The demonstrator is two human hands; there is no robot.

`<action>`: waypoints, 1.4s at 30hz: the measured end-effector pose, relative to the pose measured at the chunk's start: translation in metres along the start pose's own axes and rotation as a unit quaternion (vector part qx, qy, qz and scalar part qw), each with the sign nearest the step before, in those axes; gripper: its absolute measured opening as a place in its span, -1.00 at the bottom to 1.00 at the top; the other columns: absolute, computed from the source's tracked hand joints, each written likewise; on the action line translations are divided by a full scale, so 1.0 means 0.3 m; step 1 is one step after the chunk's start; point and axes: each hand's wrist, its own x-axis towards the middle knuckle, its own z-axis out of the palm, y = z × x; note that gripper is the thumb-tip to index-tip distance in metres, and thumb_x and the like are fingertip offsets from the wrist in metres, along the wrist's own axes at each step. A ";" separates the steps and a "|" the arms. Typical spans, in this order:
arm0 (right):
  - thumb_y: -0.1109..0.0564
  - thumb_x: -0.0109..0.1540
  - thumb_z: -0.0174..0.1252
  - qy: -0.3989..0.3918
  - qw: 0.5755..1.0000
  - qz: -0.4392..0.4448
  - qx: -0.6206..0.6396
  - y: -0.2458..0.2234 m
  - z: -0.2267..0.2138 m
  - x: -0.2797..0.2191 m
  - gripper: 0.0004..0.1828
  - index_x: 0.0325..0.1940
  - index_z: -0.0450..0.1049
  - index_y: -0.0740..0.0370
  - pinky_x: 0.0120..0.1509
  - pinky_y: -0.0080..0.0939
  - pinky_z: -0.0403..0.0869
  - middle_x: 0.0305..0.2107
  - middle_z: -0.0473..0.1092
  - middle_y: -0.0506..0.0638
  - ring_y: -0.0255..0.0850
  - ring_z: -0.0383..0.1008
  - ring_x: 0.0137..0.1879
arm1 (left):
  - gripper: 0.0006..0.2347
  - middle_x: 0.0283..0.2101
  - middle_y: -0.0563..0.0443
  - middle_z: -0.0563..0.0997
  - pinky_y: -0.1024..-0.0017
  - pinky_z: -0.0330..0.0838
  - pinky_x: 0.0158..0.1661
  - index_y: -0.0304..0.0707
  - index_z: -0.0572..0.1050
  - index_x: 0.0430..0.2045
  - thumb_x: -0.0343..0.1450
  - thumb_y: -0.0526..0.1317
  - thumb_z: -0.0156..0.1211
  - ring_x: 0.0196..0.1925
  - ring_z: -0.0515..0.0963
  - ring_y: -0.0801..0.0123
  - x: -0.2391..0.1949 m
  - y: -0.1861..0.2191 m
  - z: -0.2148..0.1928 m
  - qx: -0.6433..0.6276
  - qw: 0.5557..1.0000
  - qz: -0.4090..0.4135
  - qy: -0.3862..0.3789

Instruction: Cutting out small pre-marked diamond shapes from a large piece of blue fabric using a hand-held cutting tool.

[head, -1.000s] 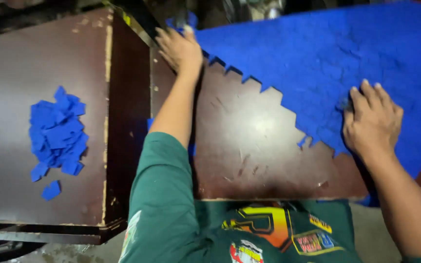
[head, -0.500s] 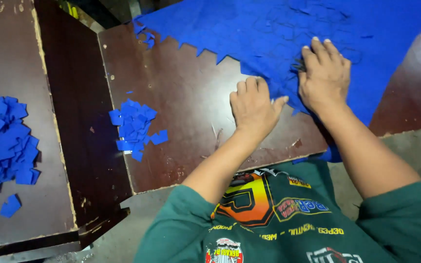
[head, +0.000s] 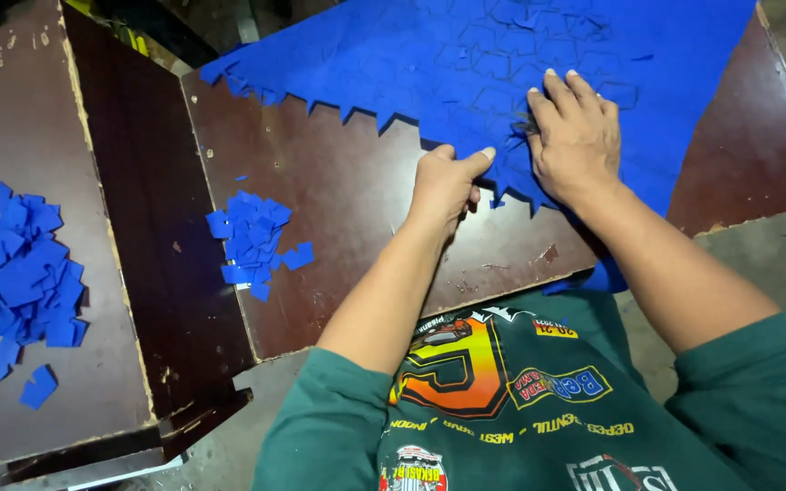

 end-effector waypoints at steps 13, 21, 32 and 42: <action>0.43 0.42 -0.05 0.115 0.943 0.018 0.310 -0.005 -0.186 -0.057 -0.62 0.32 0.41 0.56 0.07 0.05 0.44 -0.12 0.44 0.34 0.12 0.47 -0.10 | -0.62 -0.83 -0.18 0.38 0.39 -0.09 -0.73 -0.10 0.07 -0.63 0.37 -0.22 0.28 -0.85 0.22 0.36 0.024 -0.025 0.021 0.119 0.992 -0.030 -0.038; 0.13 0.43 -0.31 -0.102 0.718 0.312 0.614 -0.118 -0.267 -0.204 -0.58 0.19 0.40 0.31 -0.58 -0.28 0.28 -0.57 0.35 0.09 -0.25 0.28 -0.64 | -0.78 -0.66 -0.22 0.58 0.66 0.48 -0.63 -0.68 0.41 -0.25 0.40 -0.34 0.18 -0.72 0.59 0.45 0.130 -0.137 0.038 -0.044 0.991 0.052 -0.118; -0.09 0.39 0.23 0.014 0.992 0.117 -0.048 0.138 -0.020 -0.052 -0.70 0.05 0.49 0.14 -0.22 0.02 0.58 -0.19 0.30 0.01 0.04 0.54 -0.23 | -0.83 -0.73 -0.25 0.55 0.57 0.33 -0.79 -0.54 0.44 -0.37 0.36 -0.31 0.19 -0.84 0.48 0.42 0.127 -0.094 0.025 0.067 0.988 0.076 -0.119; -0.13 0.42 0.13 0.056 0.997 0.039 -0.024 0.170 -0.001 0.041 -0.72 0.06 0.49 0.06 -0.19 -0.01 0.60 -0.28 0.26 -0.02 0.05 0.56 -0.27 | -0.74 -0.54 -0.40 0.62 0.69 0.30 -0.79 -0.72 0.40 -0.34 0.33 -0.33 0.26 -0.80 0.47 0.54 0.160 -0.105 0.004 -0.032 0.989 0.019 -0.141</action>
